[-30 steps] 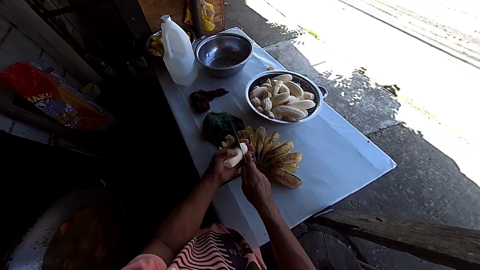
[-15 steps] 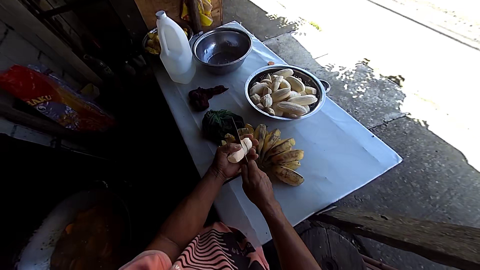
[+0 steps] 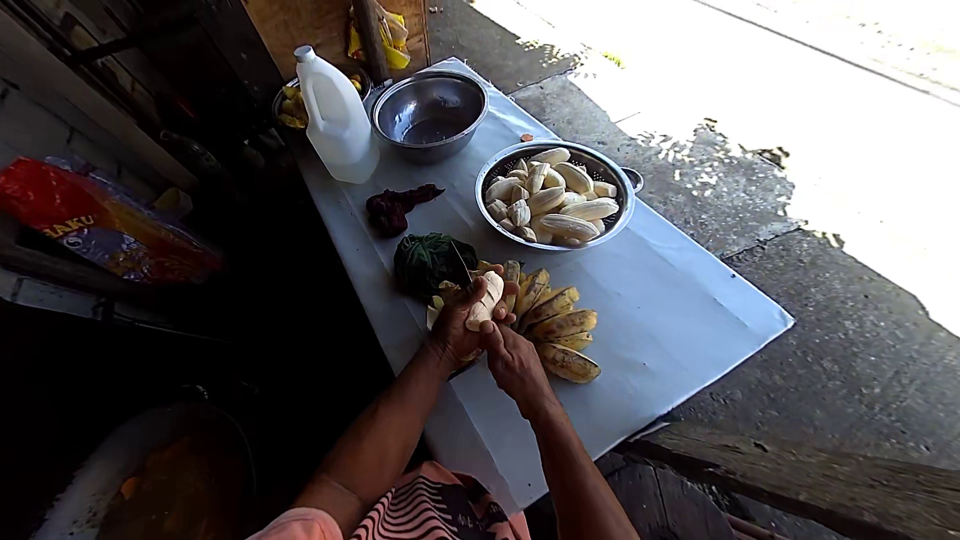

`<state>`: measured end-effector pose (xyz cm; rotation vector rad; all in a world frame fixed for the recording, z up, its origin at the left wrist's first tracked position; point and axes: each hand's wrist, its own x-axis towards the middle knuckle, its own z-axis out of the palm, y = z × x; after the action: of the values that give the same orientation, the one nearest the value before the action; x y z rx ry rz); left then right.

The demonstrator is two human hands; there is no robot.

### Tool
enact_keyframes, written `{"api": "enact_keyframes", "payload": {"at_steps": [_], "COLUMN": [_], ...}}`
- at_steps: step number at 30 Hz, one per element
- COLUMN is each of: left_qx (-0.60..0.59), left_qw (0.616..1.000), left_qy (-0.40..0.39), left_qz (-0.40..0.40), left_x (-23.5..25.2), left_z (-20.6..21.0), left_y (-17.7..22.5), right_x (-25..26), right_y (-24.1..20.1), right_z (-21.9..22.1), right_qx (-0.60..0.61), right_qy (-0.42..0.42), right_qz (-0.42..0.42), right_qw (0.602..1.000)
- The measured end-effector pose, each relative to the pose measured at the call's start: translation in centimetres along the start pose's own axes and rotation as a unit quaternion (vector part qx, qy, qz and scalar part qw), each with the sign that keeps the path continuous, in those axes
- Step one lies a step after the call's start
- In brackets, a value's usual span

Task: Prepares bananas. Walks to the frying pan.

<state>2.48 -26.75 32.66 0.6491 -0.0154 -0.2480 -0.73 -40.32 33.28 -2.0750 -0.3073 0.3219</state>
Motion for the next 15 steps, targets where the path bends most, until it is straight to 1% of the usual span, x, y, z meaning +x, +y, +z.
{"api": "enact_keyframes", "payload": {"at_steps": [2,4,6,8,9,10,11,12,13,14,15], "left_qx": [0.008,-0.013,-0.01,0.073,0.14,0.214,0.303,0.401,0.502,0.598,0.685], "left_qw": [1.0,0.996,0.982,0.965,0.95,0.926,0.888,0.841,0.785,0.722,0.657], "left_qy": [0.018,0.087,0.188,0.249,0.27,0.284,0.292,0.284,0.265,0.24,0.208], "left_qz": [0.009,0.02,0.02,0.039,0.075,0.129,0.186,0.226,0.249,0.254,0.236], "left_x": [1.3,3.3,6.3,10.0,12.1,14.5,17.0,19.2,21.1,22.6,23.6], "left_z": [1.6,3.7,5.9,6.8,6.7,6.1,5.1,4.0,3.1,2.3,1.6], "left_y": [-0.1,0.2,0.9,1.7,2.1,2.4,2.6,2.8,3.1,3.1,2.9], "right_x": [1.0,1.8,2.1,1.5,1.1,0.6,0.2,-0.1,-0.2,-0.3,-0.3], "right_y": [-0.1,-0.1,0.1,0.8,1.2,1.6,2.0,2.3,2.7,2.9,3.0], "right_z": [-0.3,-0.6,-1.2,-1.8,-2.0,-2.0,-2.0,-2.0,-1.9,-1.9,-1.8], "right_qx": [0.06,0.14,0.238,0.315,0.34,0.36,0.374,0.382,0.389,0.397,0.405], "right_qy": [0.112,0.208,0.24,0.241,0.238,0.235,0.236,0.241,0.245,0.25,0.257], "right_qz": [0.005,-0.006,-0.013,-0.015,-0.009,0.0,0.01,0.018,0.022,0.027,0.035], "right_qw": [0.992,0.968,0.941,0.918,0.91,0.903,0.897,0.892,0.888,0.882,0.877]}}
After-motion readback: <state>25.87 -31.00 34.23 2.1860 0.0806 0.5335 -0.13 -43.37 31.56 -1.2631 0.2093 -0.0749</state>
